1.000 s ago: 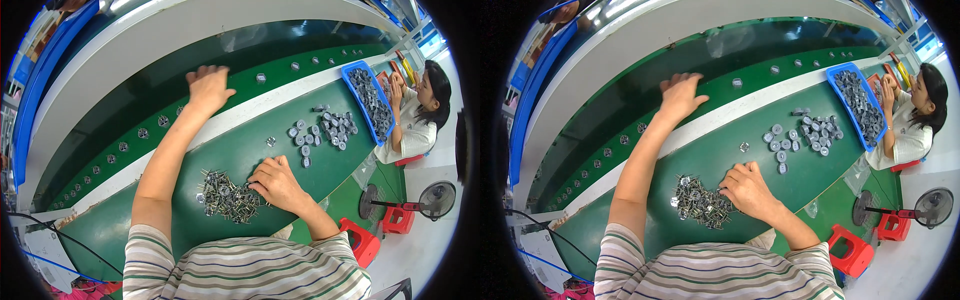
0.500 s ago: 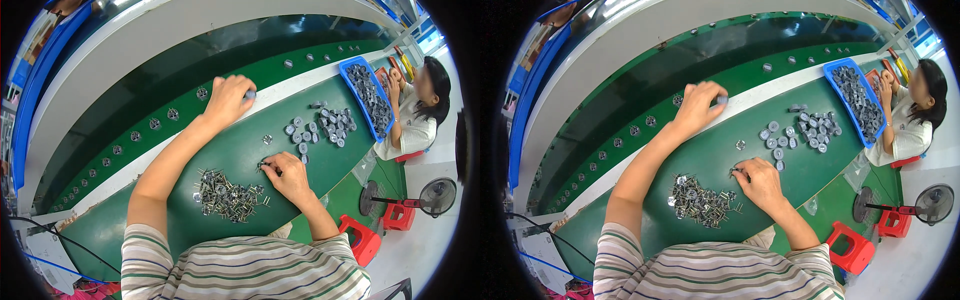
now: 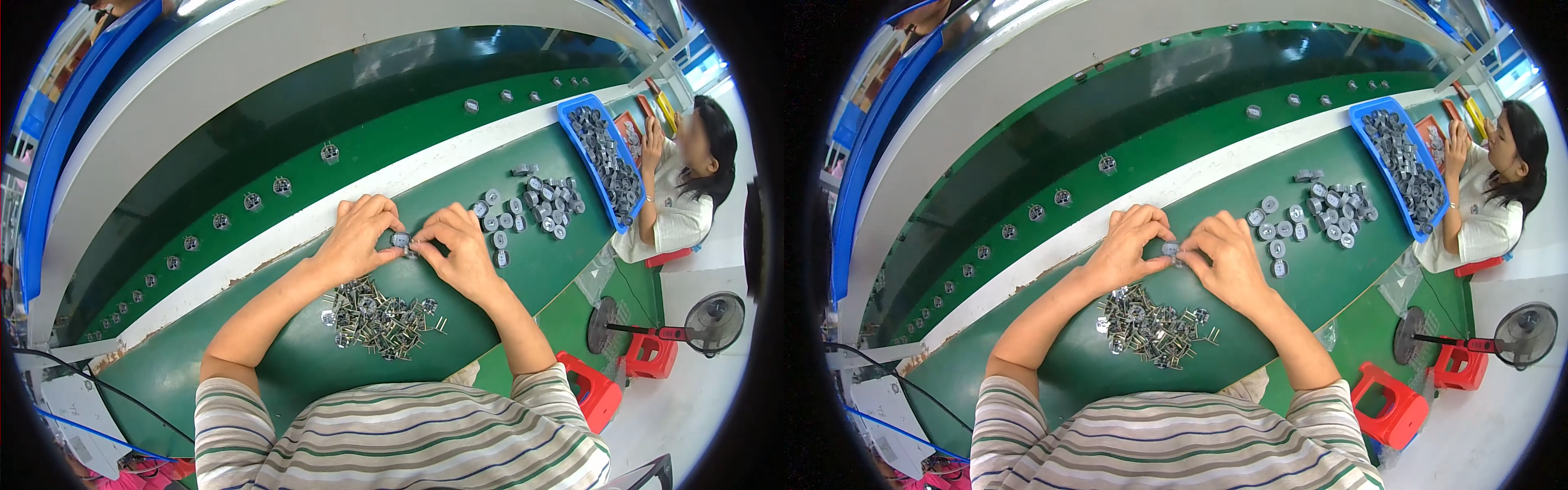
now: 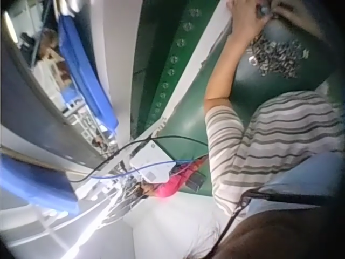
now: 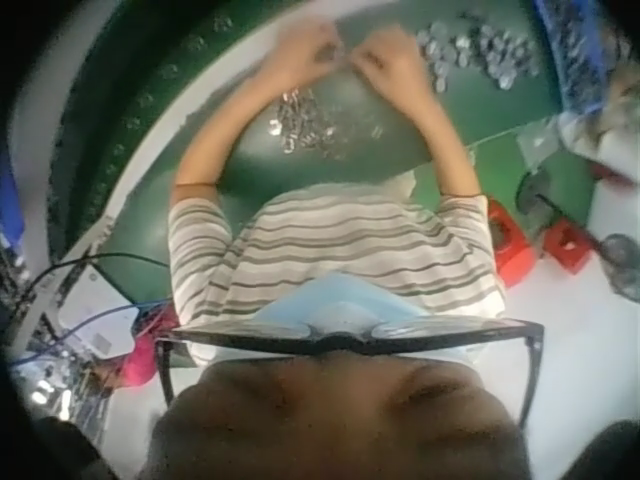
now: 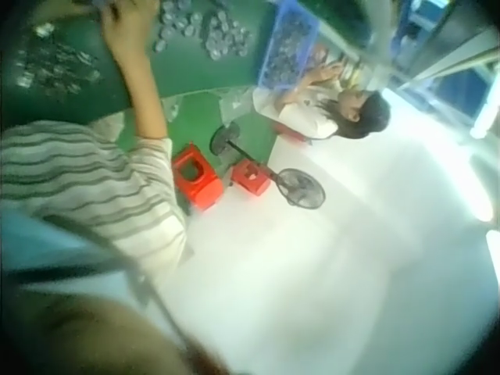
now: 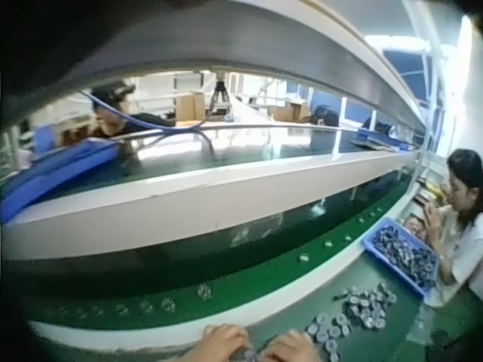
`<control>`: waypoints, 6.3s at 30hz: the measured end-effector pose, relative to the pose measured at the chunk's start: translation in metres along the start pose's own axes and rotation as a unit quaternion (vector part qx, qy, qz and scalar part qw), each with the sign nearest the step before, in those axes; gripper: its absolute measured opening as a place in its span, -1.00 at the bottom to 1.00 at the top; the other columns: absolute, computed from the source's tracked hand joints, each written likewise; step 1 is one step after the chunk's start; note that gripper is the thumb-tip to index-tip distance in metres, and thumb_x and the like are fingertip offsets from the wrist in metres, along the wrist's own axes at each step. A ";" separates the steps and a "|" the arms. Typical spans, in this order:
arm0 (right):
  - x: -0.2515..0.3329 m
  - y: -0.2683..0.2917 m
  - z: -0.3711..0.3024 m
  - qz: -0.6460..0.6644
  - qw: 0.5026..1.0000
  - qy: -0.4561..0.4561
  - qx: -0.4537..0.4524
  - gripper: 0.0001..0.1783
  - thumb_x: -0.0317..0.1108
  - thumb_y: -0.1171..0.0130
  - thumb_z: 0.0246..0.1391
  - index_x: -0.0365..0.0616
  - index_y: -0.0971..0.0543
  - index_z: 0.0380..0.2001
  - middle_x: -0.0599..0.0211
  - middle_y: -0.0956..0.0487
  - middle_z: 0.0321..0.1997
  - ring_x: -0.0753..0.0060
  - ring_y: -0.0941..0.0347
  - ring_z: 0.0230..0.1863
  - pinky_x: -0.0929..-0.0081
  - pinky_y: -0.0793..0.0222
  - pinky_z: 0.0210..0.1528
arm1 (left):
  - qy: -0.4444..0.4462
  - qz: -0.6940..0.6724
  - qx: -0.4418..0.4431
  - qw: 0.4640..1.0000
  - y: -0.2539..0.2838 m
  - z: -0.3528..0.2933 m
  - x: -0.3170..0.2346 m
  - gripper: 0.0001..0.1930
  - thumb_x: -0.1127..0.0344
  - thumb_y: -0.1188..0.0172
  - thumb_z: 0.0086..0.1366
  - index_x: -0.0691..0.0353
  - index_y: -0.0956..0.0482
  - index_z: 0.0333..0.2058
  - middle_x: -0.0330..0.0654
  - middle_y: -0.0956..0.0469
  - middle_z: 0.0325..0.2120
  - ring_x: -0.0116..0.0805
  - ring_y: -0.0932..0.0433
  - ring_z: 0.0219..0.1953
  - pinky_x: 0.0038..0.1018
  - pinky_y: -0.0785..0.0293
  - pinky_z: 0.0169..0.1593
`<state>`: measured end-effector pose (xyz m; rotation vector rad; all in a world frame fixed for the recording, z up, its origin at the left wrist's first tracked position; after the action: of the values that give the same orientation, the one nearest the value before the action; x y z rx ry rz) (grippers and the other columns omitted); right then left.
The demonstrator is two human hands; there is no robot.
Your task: The person assembles small metal pins into circular housings by hand, taking the pins from a plastic bin and inserting them into the housings.
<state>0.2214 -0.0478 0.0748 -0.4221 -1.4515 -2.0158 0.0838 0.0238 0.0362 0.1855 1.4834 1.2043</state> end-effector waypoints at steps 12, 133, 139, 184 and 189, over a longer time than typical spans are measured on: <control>0.002 -0.014 0.012 -0.061 0.996 0.045 -0.046 -0.84 -0.38 -0.56 -0.11 -0.02 -0.74 -0.42 0.52 -0.60 -0.29 0.32 -0.45 -0.09 0.22 -0.13 -0.03 | 0.006 -0.018 -0.028 0.999 -0.002 -0.002 0.005 -0.62 0.22 -0.61 0.04 0.12 -0.68 -0.19 -0.31 -0.50 -0.09 -0.30 -0.46 0.09 -0.23 -0.19 0.16; -0.021 -0.025 0.022 0.044 0.999 0.013 -0.022 -0.73 -0.57 -0.40 0.09 -0.19 -0.63 -0.12 0.22 -0.60 -0.27 0.14 -0.55 -0.22 0.26 -0.50 -0.19 | 0.034 -0.005 -0.085 0.996 0.011 0.008 0.015 -0.64 0.16 -0.61 0.05 0.09 -0.65 -0.25 -0.33 -0.59 -0.35 -0.26 -0.55 -0.15 -0.25 -0.31 -0.04; -0.020 0.021 -0.028 0.101 0.993 -0.062 -0.005 -0.62 -0.58 -0.34 0.21 -0.17 -0.62 0.09 0.25 -0.67 -0.13 0.27 -0.64 -0.14 0.39 -0.55 -0.12 | 0.084 0.100 -0.178 0.975 0.067 0.046 0.051 -0.75 0.18 -0.54 0.10 0.12 -0.74 -0.29 -0.20 -0.72 -0.34 -0.13 -0.67 -0.15 -0.13 -0.51 -0.08; -0.010 0.014 -0.008 0.076 0.995 -0.042 0.045 -0.53 -0.46 -0.46 0.08 -0.17 -0.54 0.06 0.11 -0.54 0.03 -0.06 -0.56 0.00 0.10 -0.54 0.02 | -0.009 -0.049 0.015 0.999 -0.001 0.025 -0.007 -0.79 0.30 -0.32 0.40 0.32 -0.68 -0.12 -0.02 -0.59 -0.19 0.01 -0.63 -0.15 -0.18 -0.59 -0.04; -0.039 -0.015 0.007 0.126 0.987 -0.089 0.049 -0.57 -0.50 -0.42 0.14 -0.22 -0.51 0.04 0.13 -0.55 -0.10 0.19 -0.58 -0.27 0.26 -0.54 -0.20 | 0.033 -0.078 -0.046 0.995 -0.016 0.036 0.002 -0.74 0.20 -0.31 0.42 0.32 -0.63 -0.26 0.04 -0.55 -0.30 0.13 -0.61 -0.22 -0.07 -0.55 -0.15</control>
<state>0.2406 -0.0263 0.0436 -0.7209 -1.5122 -1.7335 0.1199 0.0386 0.0299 -0.0316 1.4683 1.1581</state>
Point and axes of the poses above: each hand's wrist, its own z-axis towards the middle knuckle, its own y-axis out of the back of the hand, x = y × z, the point moved 8 cm from there along z, towards the middle knuckle
